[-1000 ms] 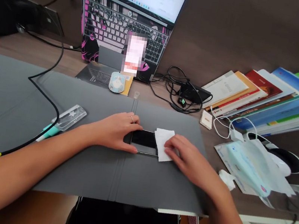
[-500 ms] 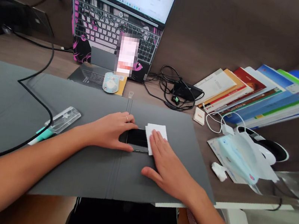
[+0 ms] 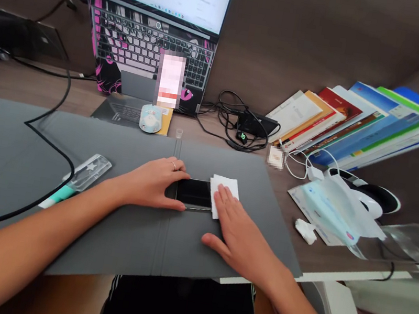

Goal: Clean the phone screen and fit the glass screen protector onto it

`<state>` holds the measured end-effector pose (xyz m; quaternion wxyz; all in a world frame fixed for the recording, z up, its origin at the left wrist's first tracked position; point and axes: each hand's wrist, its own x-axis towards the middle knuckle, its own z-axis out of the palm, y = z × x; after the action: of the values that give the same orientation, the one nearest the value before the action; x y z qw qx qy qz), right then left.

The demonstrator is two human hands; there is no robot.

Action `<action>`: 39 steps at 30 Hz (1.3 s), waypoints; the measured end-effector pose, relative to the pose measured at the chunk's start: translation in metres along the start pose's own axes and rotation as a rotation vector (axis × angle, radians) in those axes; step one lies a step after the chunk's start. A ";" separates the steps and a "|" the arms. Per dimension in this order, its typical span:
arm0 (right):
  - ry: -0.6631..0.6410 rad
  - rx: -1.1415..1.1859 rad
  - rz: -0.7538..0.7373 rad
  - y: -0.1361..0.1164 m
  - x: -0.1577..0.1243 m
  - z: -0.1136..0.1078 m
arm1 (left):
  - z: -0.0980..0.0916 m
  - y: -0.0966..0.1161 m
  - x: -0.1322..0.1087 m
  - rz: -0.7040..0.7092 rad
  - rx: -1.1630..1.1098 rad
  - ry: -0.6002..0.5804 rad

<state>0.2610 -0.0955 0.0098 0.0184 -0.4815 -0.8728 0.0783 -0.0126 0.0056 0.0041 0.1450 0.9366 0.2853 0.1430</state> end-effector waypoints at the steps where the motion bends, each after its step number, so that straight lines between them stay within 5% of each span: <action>1: 0.003 -0.007 0.007 0.002 -0.003 -0.001 | 0.000 0.000 0.000 0.000 -0.001 0.000; 21: 0.178 -0.117 -0.040 -0.072 0.054 0.002 | 0.000 0.003 0.000 0.004 -0.046 0.003; 32: 0.117 -0.187 0.033 -0.070 0.030 -0.015 | -0.002 -0.004 -0.001 -0.053 -0.107 -0.029; 39: 0.092 -0.188 -0.005 -0.072 0.048 -0.020 | -0.004 -0.005 -0.001 -0.026 -0.126 -0.032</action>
<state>0.1767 -0.0900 0.0387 0.0133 -0.4818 -0.8758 -0.0260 -0.0172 0.0099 0.0060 0.2102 0.9239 0.2857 0.1437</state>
